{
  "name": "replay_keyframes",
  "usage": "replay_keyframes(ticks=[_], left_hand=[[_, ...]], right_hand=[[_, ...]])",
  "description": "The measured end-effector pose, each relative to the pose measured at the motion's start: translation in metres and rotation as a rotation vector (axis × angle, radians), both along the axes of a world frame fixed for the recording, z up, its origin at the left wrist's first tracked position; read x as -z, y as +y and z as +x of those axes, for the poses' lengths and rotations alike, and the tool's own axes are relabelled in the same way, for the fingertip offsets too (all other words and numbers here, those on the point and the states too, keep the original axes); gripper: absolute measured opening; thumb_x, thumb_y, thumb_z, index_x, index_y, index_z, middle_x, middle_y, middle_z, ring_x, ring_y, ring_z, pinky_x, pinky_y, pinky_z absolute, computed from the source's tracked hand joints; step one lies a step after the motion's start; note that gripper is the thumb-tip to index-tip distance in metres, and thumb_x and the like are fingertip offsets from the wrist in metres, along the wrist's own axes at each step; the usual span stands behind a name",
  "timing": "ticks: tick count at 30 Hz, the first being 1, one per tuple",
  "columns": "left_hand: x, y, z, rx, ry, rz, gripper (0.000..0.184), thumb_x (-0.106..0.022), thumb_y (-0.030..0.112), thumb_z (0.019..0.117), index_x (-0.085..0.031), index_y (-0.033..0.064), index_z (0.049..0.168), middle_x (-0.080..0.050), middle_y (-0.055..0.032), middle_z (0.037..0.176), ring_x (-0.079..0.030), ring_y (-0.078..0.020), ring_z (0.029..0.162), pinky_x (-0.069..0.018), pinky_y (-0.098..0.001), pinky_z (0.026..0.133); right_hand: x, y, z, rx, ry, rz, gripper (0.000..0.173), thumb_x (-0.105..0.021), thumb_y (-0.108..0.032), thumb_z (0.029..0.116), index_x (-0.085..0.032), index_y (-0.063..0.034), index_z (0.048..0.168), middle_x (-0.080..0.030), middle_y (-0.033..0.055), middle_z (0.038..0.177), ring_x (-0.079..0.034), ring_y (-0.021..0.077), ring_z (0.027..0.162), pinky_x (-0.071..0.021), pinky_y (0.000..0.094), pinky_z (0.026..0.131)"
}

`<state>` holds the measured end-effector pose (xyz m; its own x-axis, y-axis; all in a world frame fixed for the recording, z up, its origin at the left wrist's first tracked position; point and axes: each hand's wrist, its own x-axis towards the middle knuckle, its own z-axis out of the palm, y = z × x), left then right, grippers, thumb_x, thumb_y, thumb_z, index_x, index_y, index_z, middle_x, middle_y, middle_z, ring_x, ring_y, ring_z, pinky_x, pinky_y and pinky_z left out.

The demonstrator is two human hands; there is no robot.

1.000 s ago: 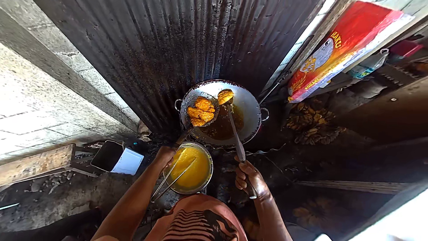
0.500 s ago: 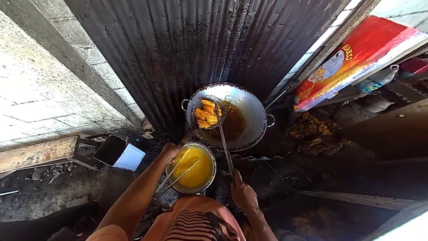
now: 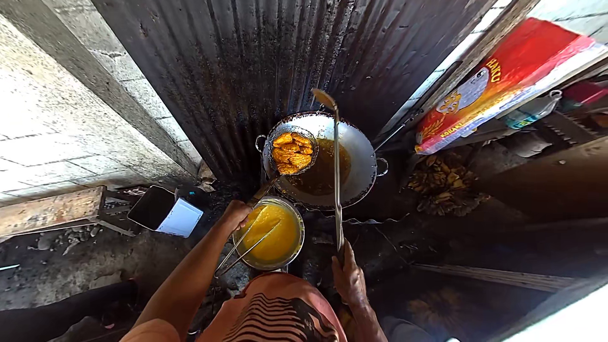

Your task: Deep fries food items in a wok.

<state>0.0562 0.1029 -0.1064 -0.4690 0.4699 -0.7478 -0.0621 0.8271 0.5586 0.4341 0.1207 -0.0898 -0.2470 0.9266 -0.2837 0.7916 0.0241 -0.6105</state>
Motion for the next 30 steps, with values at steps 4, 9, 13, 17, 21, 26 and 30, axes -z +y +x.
replay_keyframes(ticks=[4,9,13,17,21,26,30], left_hand=[[-0.001,-0.002,-0.002,-0.033,-0.053,0.013,0.019,-0.065,0.021,0.0993,-0.058,0.0039,0.105,-0.054,-0.0031,0.061,-0.047,-0.0104,0.040,-0.0405,-0.0233,0.037],[0.005,-0.004,-0.001,-0.042,-0.050,0.034,0.016,-0.065,0.016,0.0975,-0.057,0.0031,0.102,-0.053,-0.0038,0.059,-0.047,-0.0113,0.039,-0.0404,-0.0240,0.036],[0.001,-0.007,0.000,-0.030,-0.050,0.029,0.017,-0.065,0.017,0.0987,-0.059,0.0027,0.105,-0.054,-0.0035,0.061,-0.048,-0.0106,0.041,-0.0411,-0.0232,0.038],[0.001,-0.006,0.001,-0.077,-0.094,0.042,0.017,-0.064,0.019,0.0997,-0.060,0.0037,0.104,-0.056,-0.0034,0.060,-0.050,-0.0104,0.041,-0.0421,-0.0230,0.038],[-0.003,0.003,0.011,-0.100,-0.081,0.048,0.016,-0.062,0.018,0.1008,-0.059,0.0029,0.104,-0.056,-0.0043,0.062,-0.050,-0.0114,0.041,-0.0439,-0.0241,0.038],[-0.031,0.004,0.040,-0.116,-0.098,0.082,0.017,-0.059,0.020,0.1039,-0.058,0.0027,0.105,-0.057,-0.0045,0.063,-0.051,-0.0115,0.042,-0.0450,-0.0239,0.039],[-0.071,-0.009,0.051,-0.102,-0.067,0.222,0.021,-0.058,0.023,0.1066,-0.061,0.0023,0.102,-0.056,-0.0042,0.062,-0.052,-0.0116,0.042,-0.0461,-0.0238,0.039]], right_hand=[[0.047,-0.019,0.016,0.100,-0.019,-0.154,0.061,-0.057,-0.018,0.1033,-0.033,-0.0052,0.158,-0.071,0.0250,0.096,-0.071,0.0406,0.081,-0.0572,0.0594,0.077],[0.062,-0.025,0.032,0.077,-0.214,-0.386,0.057,-0.055,-0.024,0.1055,-0.036,-0.0116,0.158,-0.071,0.0247,0.112,-0.071,0.0413,0.101,-0.0551,0.0598,0.090],[0.048,-0.038,0.026,0.124,-0.245,-0.248,0.055,-0.056,-0.026,0.1047,-0.040,-0.0123,0.156,-0.073,0.0231,0.099,-0.073,0.0422,0.089,-0.0570,0.0617,0.081],[0.074,-0.032,0.035,0.123,-0.342,-0.355,0.049,-0.051,-0.029,0.1064,-0.042,-0.0120,0.152,-0.073,0.0220,0.104,-0.073,0.0405,0.096,-0.0576,0.0590,0.084],[0.064,-0.031,0.044,0.213,-0.248,-0.401,0.049,-0.056,-0.026,0.1051,-0.045,-0.0111,0.151,-0.072,0.0245,0.105,-0.072,0.0431,0.096,-0.0561,0.0621,0.085],[0.041,-0.012,0.046,0.314,-0.126,-0.263,0.046,-0.058,-0.021,0.1039,-0.048,-0.0045,0.146,-0.071,0.0263,0.098,-0.071,0.0442,0.088,-0.0556,0.0640,0.079],[0.027,0.015,0.049,0.304,-0.111,-0.217,0.048,-0.057,-0.020,0.1041,-0.046,-0.0052,0.148,-0.071,0.0260,0.098,-0.071,0.0437,0.087,-0.0552,0.0640,0.079]])
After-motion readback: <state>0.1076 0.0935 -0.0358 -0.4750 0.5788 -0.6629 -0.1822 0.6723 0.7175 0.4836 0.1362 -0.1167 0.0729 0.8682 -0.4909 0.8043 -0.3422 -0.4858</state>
